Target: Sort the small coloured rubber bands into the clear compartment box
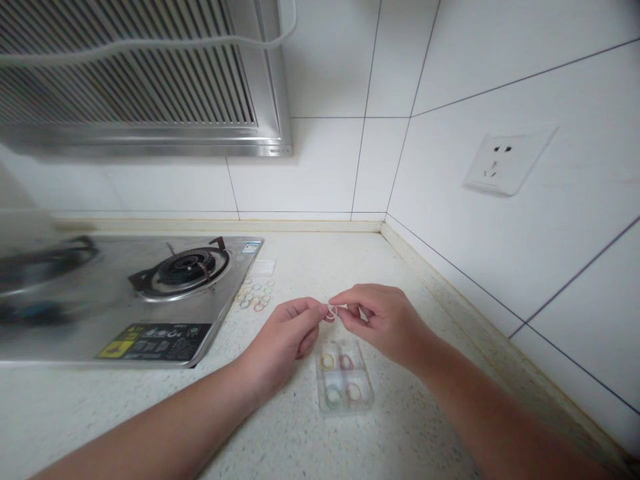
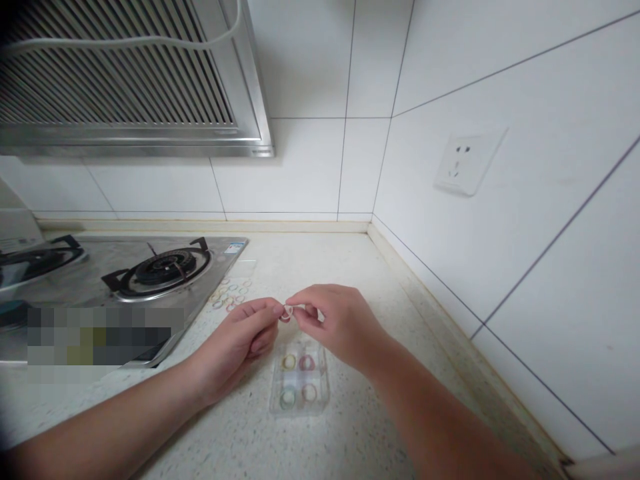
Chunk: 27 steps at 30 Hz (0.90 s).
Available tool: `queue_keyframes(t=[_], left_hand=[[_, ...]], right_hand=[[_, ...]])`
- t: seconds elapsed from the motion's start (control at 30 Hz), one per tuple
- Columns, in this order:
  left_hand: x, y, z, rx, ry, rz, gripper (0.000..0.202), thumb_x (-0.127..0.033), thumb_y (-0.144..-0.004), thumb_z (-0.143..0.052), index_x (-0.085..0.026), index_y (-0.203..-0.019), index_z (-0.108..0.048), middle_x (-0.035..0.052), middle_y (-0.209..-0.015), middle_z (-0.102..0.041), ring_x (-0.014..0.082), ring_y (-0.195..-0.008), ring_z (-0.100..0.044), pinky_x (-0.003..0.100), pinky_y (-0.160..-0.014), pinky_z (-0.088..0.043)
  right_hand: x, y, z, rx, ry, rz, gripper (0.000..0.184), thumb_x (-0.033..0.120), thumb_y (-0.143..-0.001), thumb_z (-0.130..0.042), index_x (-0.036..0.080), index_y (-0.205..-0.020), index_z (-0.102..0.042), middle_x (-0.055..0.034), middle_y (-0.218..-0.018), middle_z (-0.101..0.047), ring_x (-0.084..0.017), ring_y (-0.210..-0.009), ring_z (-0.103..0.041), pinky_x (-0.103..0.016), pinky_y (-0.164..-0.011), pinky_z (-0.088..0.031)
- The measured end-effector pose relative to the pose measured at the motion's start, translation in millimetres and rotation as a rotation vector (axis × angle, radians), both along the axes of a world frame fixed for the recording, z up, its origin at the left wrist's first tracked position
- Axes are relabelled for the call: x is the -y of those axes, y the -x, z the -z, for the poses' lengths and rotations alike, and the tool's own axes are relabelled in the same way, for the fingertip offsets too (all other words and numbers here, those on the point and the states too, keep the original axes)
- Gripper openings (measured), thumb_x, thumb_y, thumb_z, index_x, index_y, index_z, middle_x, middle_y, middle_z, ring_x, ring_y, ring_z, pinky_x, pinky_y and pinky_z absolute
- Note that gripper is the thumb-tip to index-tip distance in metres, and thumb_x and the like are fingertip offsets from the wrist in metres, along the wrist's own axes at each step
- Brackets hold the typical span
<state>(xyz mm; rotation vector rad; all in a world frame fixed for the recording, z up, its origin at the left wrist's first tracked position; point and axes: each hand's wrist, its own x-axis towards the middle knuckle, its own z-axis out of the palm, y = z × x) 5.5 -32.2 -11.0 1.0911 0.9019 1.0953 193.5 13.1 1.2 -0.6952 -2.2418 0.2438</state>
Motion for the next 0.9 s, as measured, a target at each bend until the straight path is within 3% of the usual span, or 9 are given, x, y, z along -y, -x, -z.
queue_keyframes(t=[0.2,0.43,0.9], left_hand=[[-4.1,3.7,0.4,-0.202,-0.147,-0.054,0.029,-0.043,-0.087,-0.062,-0.014,-0.081,-0.066,-0.0087,-0.048,-0.036,0.0071,-0.046,-0.026,0.023,-0.045,-0.017],[-6.7,7.9,1.6,-0.341,-0.256,-0.09,0.029,-0.042,-0.088,-0.061,-0.015,-0.08,-0.065,-0.0077,-0.052,-0.038,0.0081,-0.049,-0.03,0.022,-0.047,-0.021],[-8.5,11.7,4.3,-0.454,-0.367,-0.077,0.03,-0.041,-0.091,-0.059,-0.014,-0.08,-0.065,-0.0044,-0.062,-0.044,0.0102,-0.059,-0.036,0.023,-0.054,-0.028]], right_hand=[[1.7,1.6,-0.4,-0.083,0.239,0.07,0.017,0.03,-0.092,-0.059,0.019,-0.096,-0.072,0.0012,-0.067,-0.064,-0.009,-0.054,-0.048,-0.024,-0.054,-0.038],[2.4,2.1,-1.7,-0.158,0.487,0.023,0.022,0.035,-0.091,-0.06,0.017,-0.082,-0.069,0.0021,-0.062,-0.057,-0.009,-0.056,-0.045,-0.023,-0.051,-0.034],[2.5,0.9,-5.0,-0.179,0.564,0.006,0.015,0.028,-0.087,-0.062,0.016,-0.078,-0.063,0.0035,-0.062,-0.052,-0.009,-0.057,-0.043,-0.023,-0.053,-0.034]])
